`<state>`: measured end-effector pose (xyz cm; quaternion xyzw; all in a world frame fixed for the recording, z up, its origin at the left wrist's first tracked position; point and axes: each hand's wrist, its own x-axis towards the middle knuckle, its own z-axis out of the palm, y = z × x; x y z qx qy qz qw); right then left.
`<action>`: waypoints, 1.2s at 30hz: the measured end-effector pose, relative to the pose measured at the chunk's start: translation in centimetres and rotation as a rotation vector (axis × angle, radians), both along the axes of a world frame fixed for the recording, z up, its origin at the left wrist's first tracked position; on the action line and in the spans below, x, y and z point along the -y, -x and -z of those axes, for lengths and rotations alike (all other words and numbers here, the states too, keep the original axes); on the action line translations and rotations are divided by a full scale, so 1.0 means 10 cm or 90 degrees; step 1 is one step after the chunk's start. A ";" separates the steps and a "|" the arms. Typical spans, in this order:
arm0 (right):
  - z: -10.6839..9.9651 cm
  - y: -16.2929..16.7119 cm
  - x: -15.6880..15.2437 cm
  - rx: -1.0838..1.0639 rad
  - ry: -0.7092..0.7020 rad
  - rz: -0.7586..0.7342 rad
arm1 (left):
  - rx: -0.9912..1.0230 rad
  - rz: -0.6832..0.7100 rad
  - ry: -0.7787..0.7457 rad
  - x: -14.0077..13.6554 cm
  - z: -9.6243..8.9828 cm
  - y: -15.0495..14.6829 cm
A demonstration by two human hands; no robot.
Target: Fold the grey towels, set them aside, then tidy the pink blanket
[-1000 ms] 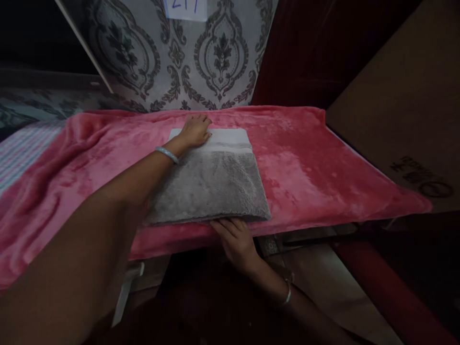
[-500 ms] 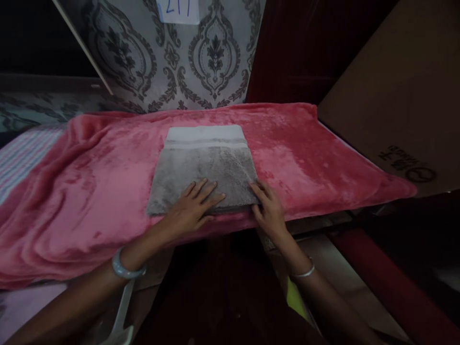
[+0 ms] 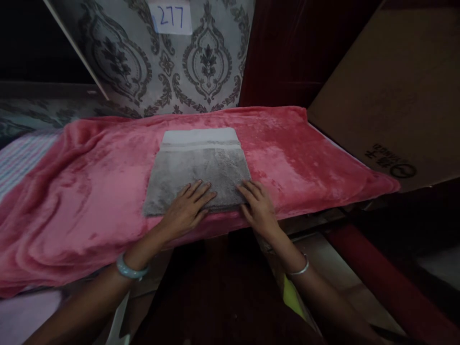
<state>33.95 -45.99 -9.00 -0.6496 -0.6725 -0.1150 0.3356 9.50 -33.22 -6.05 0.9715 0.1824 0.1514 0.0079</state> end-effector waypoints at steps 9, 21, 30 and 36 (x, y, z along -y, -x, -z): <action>0.21 -0.01 -0.04 0.042 -0.018 -0.151 | -0.023 -0.012 -0.081 0.05 0.16 0.03; -0.01 0.07 -0.01 0.094 0.111 -0.124 | -0.021 -0.033 -0.045 0.06 0.08 0.12; 0.01 0.08 -0.10 0.156 0.115 -0.138 | 0.003 -0.060 -0.062 0.04 0.10 0.12; 0.14 0.05 -0.05 0.158 0.076 -0.177 | 0.037 -0.025 -0.118 0.05 0.26 0.21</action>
